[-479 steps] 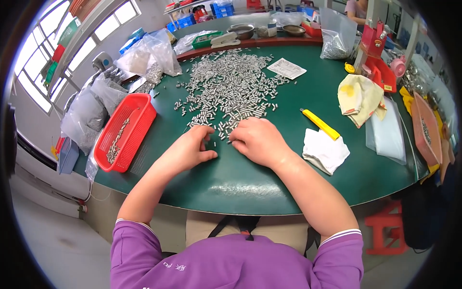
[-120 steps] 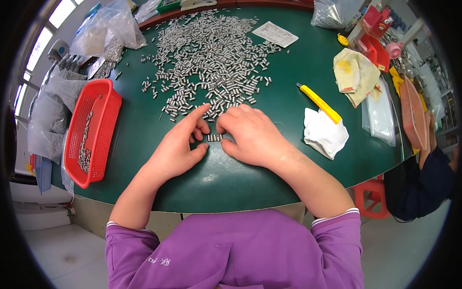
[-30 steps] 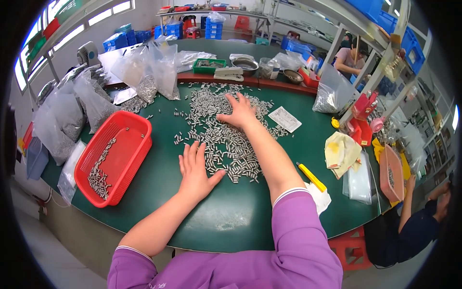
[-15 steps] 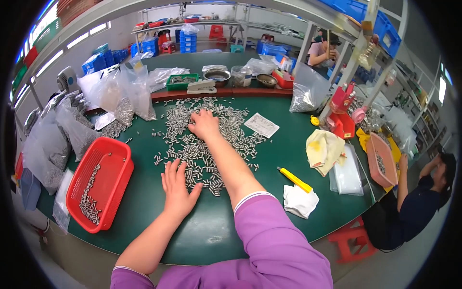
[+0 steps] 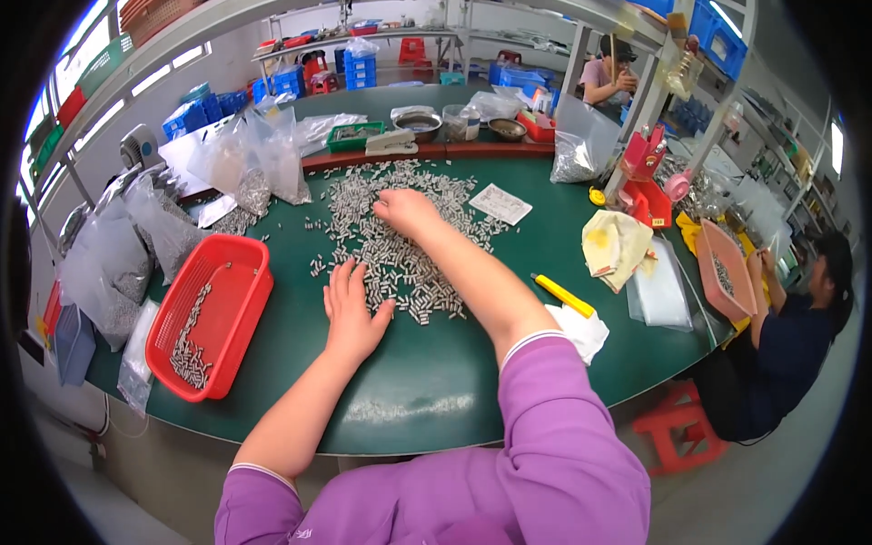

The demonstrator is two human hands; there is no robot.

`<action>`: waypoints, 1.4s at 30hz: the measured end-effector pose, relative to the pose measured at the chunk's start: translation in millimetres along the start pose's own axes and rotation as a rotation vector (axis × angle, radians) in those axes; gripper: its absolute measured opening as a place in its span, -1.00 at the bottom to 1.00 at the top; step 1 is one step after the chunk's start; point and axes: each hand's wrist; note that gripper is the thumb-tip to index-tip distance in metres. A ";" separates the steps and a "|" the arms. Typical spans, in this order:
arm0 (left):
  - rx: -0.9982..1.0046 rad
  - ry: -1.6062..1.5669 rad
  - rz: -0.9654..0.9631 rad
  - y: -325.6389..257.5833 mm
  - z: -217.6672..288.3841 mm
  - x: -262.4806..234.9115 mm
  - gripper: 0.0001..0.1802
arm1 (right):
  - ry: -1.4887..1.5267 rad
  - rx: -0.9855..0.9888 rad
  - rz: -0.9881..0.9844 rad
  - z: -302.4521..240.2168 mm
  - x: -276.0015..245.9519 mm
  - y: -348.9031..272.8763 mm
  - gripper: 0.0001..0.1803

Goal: The person is inspecting, aligning, and sorting small cylindrical metal components on a workbench in an industrial setting.

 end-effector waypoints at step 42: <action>-0.529 0.337 0.092 0.3 -30.5 -21.4 -0.07 | -0.082 -0.297 0.070 -57.2 -34.8 -142.1 -0.65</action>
Point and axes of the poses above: each hand's wrist, its own y-axis towards the middle knuckle, its own x-axis out of the palm, z = x × y, and after that the axes turned 7 degrees about -x, right-handed
